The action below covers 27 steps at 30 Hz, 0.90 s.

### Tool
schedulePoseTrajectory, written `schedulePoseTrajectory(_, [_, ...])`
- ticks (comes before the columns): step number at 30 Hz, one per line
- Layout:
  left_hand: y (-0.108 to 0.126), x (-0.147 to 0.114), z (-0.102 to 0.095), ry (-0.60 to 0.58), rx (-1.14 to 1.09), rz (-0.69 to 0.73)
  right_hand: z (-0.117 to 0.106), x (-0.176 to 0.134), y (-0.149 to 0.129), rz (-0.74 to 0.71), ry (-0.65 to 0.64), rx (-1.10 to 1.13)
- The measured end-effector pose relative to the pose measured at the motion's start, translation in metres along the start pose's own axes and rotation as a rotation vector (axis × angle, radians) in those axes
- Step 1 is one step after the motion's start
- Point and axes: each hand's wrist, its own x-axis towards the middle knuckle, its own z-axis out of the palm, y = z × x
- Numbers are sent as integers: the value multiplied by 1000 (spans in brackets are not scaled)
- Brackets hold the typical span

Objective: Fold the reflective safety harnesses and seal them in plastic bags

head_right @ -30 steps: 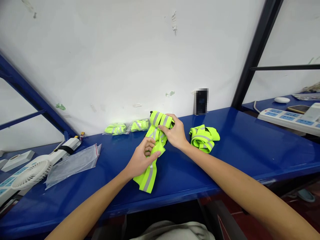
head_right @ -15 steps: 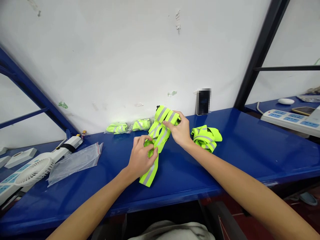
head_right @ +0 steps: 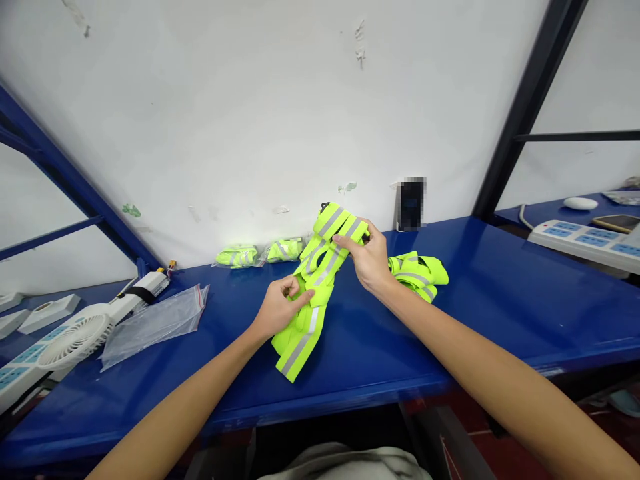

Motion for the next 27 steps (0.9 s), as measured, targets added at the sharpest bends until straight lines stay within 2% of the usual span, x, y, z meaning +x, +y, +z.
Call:
schedulePoseTrajectory(3, [2, -4, 2, 114, 178, 123, 4, -1, -7, 51, 20, 38])
schedulePoseTrajectory(7, [1, -7, 4, 133, 264, 223, 7, 0, -13, 98, 50, 96])
schedulePoseTrajectory(10, [0, -7, 4, 113, 268, 225, 7, 0, -15, 182, 50, 167])
schedulePoseTrajectory(14, [2, -6, 7, 91, 359, 217, 7, -2, -21, 253, -41, 192])
schedulePoseTrajectory(17, [4, -5, 7, 147, 439, 298, 8, -5, -28, 254, -129, 189])
schedulePoseTrajectory(21, [7, -2, -4, 236, 521, 430, 10, -11, -34, 232, -229, 167])
schedulePoseTrajectory(24, [9, -1, -11, 145, 500, 519, 11, -15, -33, 225, -295, 138])
schedulePoseTrajectory(27, [9, 0, -11, -14, 355, 484, 10, -18, -28, 206, -345, 86])
